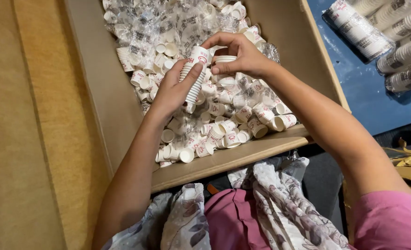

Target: The person sorts paper cups from a large box, stacks them, and places the stacks into plastic sleeves before setting them on a table. They then refill the large box with more loose paper cups from another container.

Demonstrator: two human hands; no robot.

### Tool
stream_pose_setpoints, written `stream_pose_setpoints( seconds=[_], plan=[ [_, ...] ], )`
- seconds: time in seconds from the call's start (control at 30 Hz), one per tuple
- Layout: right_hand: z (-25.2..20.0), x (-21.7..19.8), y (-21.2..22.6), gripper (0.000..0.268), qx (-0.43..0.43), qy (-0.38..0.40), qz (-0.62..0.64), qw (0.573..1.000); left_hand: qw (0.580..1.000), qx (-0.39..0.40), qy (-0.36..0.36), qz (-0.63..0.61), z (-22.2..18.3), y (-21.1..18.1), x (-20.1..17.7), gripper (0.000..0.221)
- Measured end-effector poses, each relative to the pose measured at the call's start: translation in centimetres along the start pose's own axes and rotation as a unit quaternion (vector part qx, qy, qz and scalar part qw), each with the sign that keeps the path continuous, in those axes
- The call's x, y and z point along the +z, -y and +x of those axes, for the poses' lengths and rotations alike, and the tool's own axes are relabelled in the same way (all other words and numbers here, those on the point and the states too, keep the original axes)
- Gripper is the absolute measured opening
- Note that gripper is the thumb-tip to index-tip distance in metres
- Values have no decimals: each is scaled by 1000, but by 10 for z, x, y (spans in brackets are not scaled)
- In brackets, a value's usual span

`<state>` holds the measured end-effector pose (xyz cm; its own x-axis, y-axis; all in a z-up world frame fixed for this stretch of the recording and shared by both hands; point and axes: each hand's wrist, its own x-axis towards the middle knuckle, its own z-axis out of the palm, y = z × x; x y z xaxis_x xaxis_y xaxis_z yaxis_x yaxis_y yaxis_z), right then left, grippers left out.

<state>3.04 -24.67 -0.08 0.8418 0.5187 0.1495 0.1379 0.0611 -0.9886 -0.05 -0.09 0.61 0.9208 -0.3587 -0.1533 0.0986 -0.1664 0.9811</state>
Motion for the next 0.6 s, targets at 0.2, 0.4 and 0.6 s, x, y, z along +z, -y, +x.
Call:
stream_pose_setpoints(
  seconds=[0.2,0.4,0.6],
  plan=[
    [0,-11,2,55,-32,-45,15,998,999,34,-5,26,-1,-4,0,55],
    [-1,16,20,75,-119,-60,-498,857,994,66,-24,86,-5,-15,1,59],
    [-6,41,31,56,-236,-64,-590,769,966,6,25,256,-2,1,-2,58]
  ],
)
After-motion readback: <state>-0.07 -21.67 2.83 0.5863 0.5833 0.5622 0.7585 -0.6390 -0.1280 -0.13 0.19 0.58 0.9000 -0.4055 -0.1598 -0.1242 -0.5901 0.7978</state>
